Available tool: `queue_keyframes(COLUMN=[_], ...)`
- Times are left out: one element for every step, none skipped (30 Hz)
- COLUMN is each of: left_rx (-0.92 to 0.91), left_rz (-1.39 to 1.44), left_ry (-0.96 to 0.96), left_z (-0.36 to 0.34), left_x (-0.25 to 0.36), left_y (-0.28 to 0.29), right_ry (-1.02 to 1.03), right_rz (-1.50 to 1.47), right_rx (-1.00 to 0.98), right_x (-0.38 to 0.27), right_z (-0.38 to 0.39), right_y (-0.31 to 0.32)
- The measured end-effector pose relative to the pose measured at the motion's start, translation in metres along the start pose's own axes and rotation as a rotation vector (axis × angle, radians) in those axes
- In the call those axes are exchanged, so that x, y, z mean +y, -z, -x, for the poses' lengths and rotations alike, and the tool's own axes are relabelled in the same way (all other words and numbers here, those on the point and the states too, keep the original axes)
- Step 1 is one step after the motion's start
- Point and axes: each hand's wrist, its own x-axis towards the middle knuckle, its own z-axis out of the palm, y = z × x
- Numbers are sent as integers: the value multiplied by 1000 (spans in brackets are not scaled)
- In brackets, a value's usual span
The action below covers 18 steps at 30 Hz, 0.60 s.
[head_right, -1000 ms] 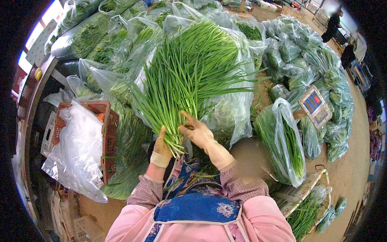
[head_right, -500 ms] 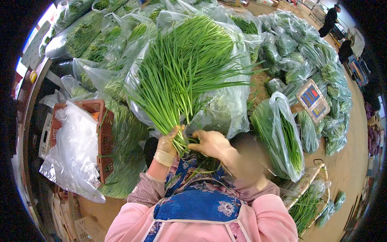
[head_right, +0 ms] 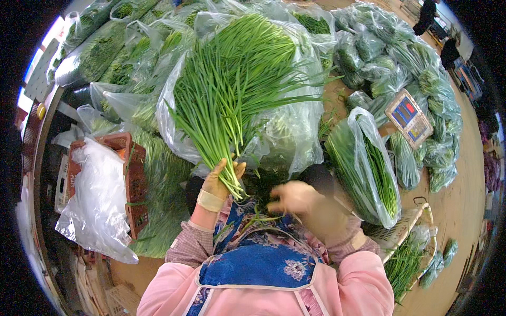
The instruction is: The person sorts green onions from a large plastic bag, aligns them into bundles, and places them onto a digital scale. The person repeats this process multiple times, handling the vegetables by hand.
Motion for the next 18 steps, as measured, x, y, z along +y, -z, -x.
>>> queue_keyframes(left_rx=[-31, -61, -107, -123, -136, -149, -168, -146, -126, -108, -93, -68, -66, -74, -87, -74, -149, -237], left_rz=[36, 76, 83, 90, 96, 101, 51, 34, 22, 10, -28, -52, -109, -164, -167, -274, -403, -528], left_ry=[7, 9, 5, 6, 4, -5, -36, -54, -70, -84, -92, -96, -107, -115, -91, -112, -110, -99], left_z=[-1, -2, -2, -2, -2, -1, 1, 6, 10, 14, 19, 21, 26, 29, 29, 26, 25, 24], left_x=[-2, -3, -3, -5, -6, -4, -1, 2, 4, 6, 7, 8, 7, 6, 1, -6, -14, -24], left_y=[0, 2, 4, 5, 5, 6, 9, 10, 12, 13, 9, 9, 6, 0, -7, -10, -19, -30], right_ry=[-36, -68, 21, 115, 227, 267, 297, 334, 329, 272, 179, 77, 99, 117, 122, 256, 384, 510], right_rz=[-255, -506, -821, -1134, -1135, -1241, -1249, -1253, -1044, -936, -578, -216, -344, -467, -599, -1044, -1227, -1403], right_rx=[57, 113, 93, 69, -8, -85, -56, -27, -20, -62, -119, -162, -43, 83, 205, 162, 210, 274], right_x=[4, 0, -1, 0, 1, -9, -12, -13, -9, -2, -2, -3, 3, 12, 22, 31, 19, 2], right_z=[-8, -15, -26, -43, -63, -68, -66, -66, -60, -55, -49, -40, -39, -38, -39, -48, -40, -33], right_y=[2, 7, -1, -14, -29, -40, -47, -46, -40, -42, -36, -28, -30, -35, -40, -39, -23, -7])
